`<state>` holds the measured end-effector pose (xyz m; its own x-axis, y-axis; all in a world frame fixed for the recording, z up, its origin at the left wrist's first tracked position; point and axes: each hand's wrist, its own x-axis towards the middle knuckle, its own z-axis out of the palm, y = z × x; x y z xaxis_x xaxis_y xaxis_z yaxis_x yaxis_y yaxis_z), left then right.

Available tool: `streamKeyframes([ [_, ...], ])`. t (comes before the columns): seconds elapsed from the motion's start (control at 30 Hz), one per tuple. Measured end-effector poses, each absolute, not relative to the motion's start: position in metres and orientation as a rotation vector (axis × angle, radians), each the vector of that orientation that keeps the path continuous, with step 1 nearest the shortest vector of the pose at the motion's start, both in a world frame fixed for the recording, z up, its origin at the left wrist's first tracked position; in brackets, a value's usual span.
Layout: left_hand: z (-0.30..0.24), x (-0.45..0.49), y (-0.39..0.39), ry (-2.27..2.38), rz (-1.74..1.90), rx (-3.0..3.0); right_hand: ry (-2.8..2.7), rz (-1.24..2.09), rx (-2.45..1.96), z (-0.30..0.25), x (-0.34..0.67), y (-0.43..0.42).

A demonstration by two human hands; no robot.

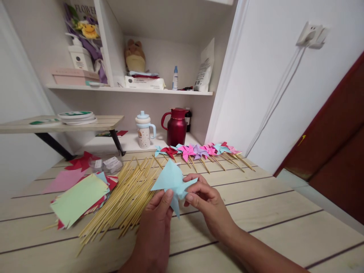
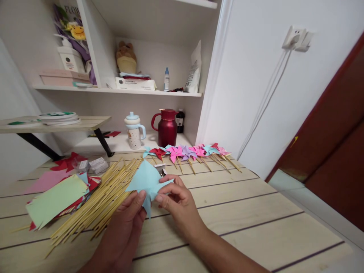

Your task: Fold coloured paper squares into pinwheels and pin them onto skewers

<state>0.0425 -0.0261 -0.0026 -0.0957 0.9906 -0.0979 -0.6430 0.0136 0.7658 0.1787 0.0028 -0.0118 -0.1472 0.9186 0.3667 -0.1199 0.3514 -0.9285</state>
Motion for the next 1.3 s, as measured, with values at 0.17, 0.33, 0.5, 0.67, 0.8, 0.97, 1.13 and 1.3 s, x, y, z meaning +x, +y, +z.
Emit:
streamKeyframes([
  [0.17,-0.002,0.042,-0.026,0.788,1.532,0.592,-1.42,1.109,-0.823,-0.01,0.177,0.004],
  [0.33,-0.004,0.042,-0.028,0.842,1.503,0.628,-1.363,1.118,-0.846,-0.011,0.176,0.005],
  [0.5,-0.009,0.041,-0.029,0.915,1.482,0.672,-1.349,1.095,-0.855,-0.014,0.176,0.004],
  [0.67,-0.012,0.041,-0.031,0.946,1.464,0.814,-1.378,1.051,-0.808,-0.013,0.176,0.004],
  [0.8,-0.012,0.042,-0.033,1.008,1.478,0.865,-1.361,1.064,-0.797,-0.012,0.176,0.005],
  [0.97,-0.013,0.042,-0.032,0.934,1.469,0.781,-1.37,1.064,-0.786,-0.013,0.175,0.005],
  [1.13,-0.014,0.043,-0.032,0.953,1.447,0.76,-1.401,1.036,-0.834,-0.016,0.175,0.004],
  [1.3,-0.012,0.039,-0.03,1.037,1.426,0.778,-1.45,0.975,-0.861,-0.019,0.178,0.003],
])
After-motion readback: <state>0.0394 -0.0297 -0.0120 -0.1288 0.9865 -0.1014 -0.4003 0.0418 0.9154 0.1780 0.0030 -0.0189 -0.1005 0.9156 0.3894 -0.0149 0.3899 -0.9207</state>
